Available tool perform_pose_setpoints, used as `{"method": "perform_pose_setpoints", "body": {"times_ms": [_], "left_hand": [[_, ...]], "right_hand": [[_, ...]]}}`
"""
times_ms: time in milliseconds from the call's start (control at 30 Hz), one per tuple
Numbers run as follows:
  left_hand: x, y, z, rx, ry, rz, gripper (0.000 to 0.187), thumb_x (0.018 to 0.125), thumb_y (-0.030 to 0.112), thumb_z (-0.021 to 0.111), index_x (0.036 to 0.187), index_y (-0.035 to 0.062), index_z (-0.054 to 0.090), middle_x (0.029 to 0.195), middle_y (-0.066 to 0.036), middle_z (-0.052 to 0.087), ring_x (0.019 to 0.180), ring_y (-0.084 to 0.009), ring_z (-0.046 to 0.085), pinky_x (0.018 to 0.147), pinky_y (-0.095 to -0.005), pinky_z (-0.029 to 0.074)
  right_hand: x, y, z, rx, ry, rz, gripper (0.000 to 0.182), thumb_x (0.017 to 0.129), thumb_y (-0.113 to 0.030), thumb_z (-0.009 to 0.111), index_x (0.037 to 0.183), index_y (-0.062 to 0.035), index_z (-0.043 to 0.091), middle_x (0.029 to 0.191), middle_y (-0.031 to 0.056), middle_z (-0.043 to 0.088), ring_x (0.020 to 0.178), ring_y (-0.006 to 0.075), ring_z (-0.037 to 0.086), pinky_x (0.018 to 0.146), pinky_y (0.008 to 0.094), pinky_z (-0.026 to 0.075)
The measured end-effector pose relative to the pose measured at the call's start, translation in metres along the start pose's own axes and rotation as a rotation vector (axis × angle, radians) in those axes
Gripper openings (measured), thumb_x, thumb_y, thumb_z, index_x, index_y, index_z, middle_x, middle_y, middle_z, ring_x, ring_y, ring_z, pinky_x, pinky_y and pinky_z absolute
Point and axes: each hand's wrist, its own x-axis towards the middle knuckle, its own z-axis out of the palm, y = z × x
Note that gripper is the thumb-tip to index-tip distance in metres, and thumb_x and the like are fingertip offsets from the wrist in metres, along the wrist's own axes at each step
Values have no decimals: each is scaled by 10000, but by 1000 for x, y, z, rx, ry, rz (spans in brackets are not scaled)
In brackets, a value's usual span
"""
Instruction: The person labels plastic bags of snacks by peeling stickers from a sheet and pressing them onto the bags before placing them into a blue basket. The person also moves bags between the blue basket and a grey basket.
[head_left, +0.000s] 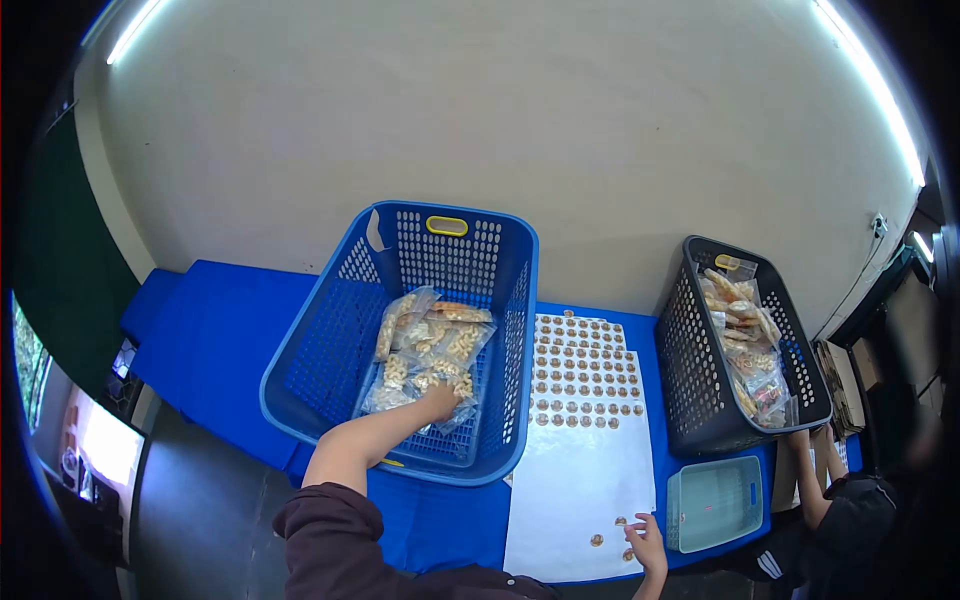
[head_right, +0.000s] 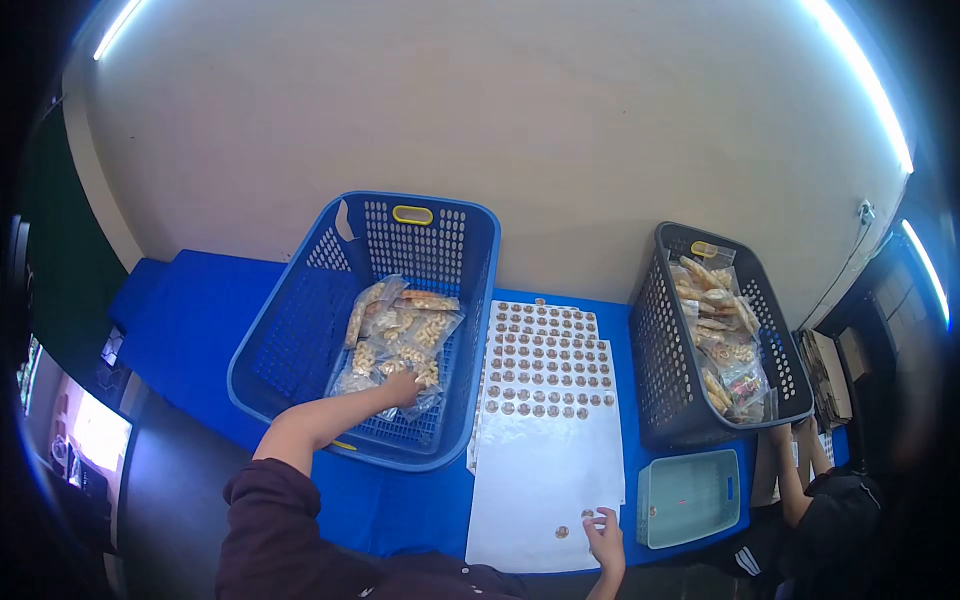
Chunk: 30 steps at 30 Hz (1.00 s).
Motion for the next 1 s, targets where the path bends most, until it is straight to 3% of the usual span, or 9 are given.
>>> {"method": "perform_pose_setpoints", "body": {"times_ms": [133,267,367,567,767,867,1000], "left_hand": [[-5,-11,18,69,-180,27,526,745,344,578,1246,288,428,1397,-111,168,1284,-311,166,953,-534,271],[-6,-20,33,60,-271,-19,554,778,260,516,1298,330,339,1425,-92,105,1293,-315,140,957,-530,269],[-9,-17,34,81,-288,56,546,791,236,495,1305,316,330,1429,-87,92,1293,-309,142,955,-526,274],[-1,-16,46,68,-144,3,482,810,233,482,1282,232,379,1412,-91,163,1253,-285,252,926,-526,307],[2,-13,49,310,-94,-5,442,800,248,487,1231,166,433,1380,-98,241,1185,-264,358,899,-527,338],[-11,-7,34,255,-79,-4,444,821,265,470,1237,116,427,1390,-88,237,1173,-252,379,878,-523,345],[-7,-10,50,173,145,35,480,815,277,480,1251,92,402,1370,-86,266,1139,-221,416,860,-534,353]], "right_hand": [[5,-3,13,48,-68,-48,525,765,-174,602,1185,0,341,923,138,570,732,178,594,606,274,466],[13,9,19,48,-89,-54,613,766,-168,601,1238,-2,247,931,132,564,736,173,588,632,264,456],[15,14,20,55,-53,-44,618,765,-160,605,1239,2,242,928,135,558,741,171,586,633,264,456],[16,24,19,24,-95,-33,632,764,-161,607,1248,-2,234,938,139,551,744,179,588,632,266,461],[22,29,5,-62,-46,-4,546,766,-179,606,1202,5,335,914,146,574,741,177,594,613,273,472],[15,8,-1,-27,-25,76,511,766,-188,606,1178,8,375,903,144,584,737,175,597,625,273,472],[17,13,0,-40,-22,42,508,764,-195,609,1175,5,385,911,138,584,730,173,598,606,277,476]]}}
